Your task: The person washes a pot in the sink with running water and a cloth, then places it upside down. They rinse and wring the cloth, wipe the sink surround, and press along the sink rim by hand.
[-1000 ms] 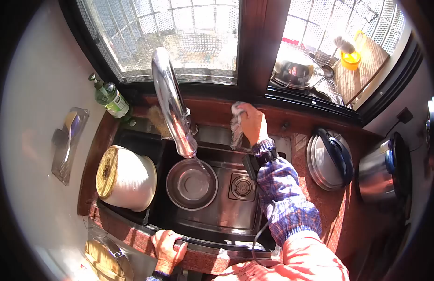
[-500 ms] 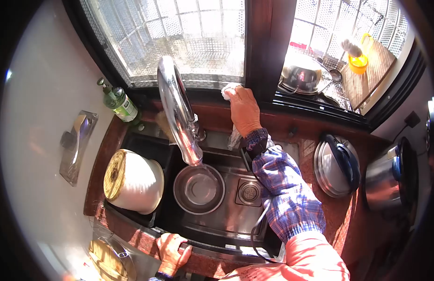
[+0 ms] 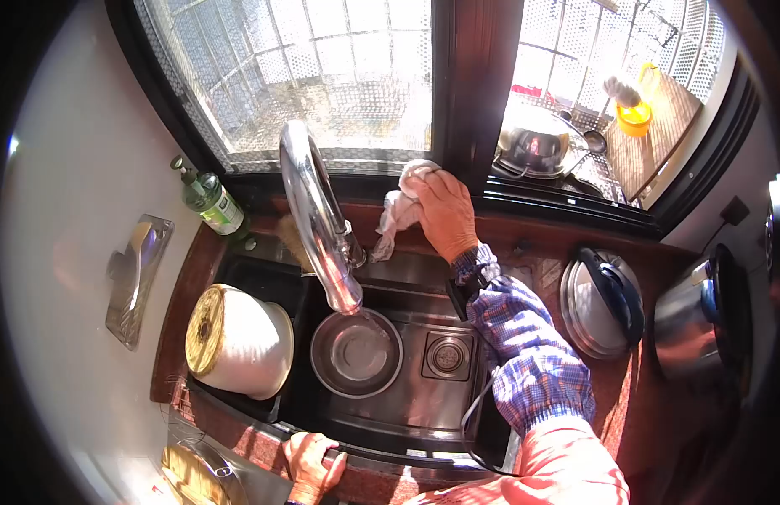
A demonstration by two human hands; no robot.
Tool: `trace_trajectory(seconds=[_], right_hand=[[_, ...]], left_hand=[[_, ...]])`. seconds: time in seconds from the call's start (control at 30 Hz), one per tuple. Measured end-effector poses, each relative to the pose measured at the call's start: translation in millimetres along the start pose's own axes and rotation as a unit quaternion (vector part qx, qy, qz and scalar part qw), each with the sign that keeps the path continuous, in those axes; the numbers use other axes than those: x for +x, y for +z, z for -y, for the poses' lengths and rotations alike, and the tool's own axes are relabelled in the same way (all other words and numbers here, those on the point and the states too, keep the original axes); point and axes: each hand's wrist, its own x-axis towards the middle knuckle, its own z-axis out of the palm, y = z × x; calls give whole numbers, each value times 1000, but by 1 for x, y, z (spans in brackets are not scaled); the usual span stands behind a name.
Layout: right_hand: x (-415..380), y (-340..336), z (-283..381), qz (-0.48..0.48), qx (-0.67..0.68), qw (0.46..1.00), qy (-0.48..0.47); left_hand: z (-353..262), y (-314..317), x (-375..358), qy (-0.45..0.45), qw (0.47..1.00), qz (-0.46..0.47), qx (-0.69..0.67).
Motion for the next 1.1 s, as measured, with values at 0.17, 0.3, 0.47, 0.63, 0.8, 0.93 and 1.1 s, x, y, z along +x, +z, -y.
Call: trace_trajectory(seconds=[0.17, 0.3, 0.47, 0.63, 0.8, 0.93, 1.1], right_hand=[[-26, -39, -11, -148, 66, 974, 157], [-5, -22, -35, -301, 394, 788, 364], [-16, 16, -35, -171, 5, 918, 357], [-13, 12, -30, -174, 30, 928, 327], [-1, -37, -43, -178, 181, 916, 310], [79, -81, -54, -218, 103, 964, 113], [35, -34, -56, -146, -50, 973, 170]], left_hand=[[-1, -3, 4, 41, 998, 37, 37], [-18, -9, 4, 11, 1000, 18, -2], [-8, -2, 3, 4, 1000, 25, 4], [-20, -9, 8, 14, 999, 50, 6], [-9, -7, 7, -23, 996, 77, -35], [-19, -7, 8, 10, 999, 45, 27], [-22, -8, 10, 19, 998, 61, 26]])
